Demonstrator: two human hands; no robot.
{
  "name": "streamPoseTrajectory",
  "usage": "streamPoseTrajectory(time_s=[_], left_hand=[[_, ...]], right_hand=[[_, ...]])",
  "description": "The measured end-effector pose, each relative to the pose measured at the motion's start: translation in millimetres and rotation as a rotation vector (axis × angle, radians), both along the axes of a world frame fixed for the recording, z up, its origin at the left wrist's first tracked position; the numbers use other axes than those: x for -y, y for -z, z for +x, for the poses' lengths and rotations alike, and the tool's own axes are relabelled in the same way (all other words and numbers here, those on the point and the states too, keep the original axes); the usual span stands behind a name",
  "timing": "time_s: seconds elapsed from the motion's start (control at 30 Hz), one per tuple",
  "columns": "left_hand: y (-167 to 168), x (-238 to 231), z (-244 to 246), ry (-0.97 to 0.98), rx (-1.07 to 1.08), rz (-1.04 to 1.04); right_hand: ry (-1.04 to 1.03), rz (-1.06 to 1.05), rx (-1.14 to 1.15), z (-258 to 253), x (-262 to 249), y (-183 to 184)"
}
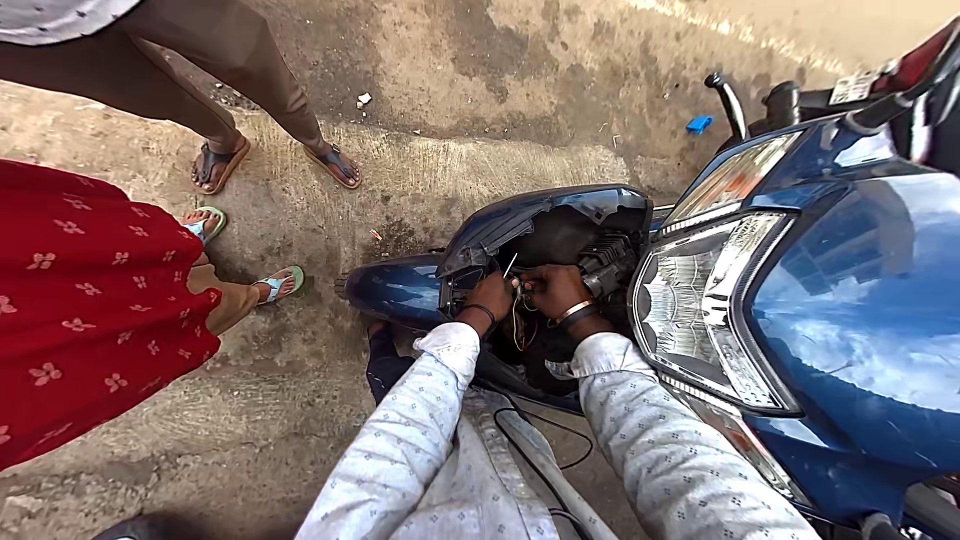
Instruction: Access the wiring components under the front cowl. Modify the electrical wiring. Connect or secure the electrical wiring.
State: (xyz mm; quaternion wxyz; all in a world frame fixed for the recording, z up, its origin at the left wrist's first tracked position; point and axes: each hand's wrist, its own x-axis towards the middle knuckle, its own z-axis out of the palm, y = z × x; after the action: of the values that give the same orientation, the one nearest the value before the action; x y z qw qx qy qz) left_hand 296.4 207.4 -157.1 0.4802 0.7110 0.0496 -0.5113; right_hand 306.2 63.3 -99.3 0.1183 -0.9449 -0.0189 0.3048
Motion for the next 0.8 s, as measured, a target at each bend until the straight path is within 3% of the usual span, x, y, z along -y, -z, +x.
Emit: streamPoseTrajectory(time_s=[0.27,0.43,0.6,0.8], left_hand=[[5,1,2,-0.016,0.003,-0.036],[4,0,3,-0.009,-0.001,-0.030],[4,1,3,-0.015,0.004,-0.018],[3,2,4,-0.006,0.025,0.010]], right_hand=[[0.139,0.035,0.063,-4,4,7],[0.303,0.174,0.070,-7,14,19],[0.039,0.004,0.097,-5,0,7],[-0.002,-0.130,0.004,-1,-14,3]])
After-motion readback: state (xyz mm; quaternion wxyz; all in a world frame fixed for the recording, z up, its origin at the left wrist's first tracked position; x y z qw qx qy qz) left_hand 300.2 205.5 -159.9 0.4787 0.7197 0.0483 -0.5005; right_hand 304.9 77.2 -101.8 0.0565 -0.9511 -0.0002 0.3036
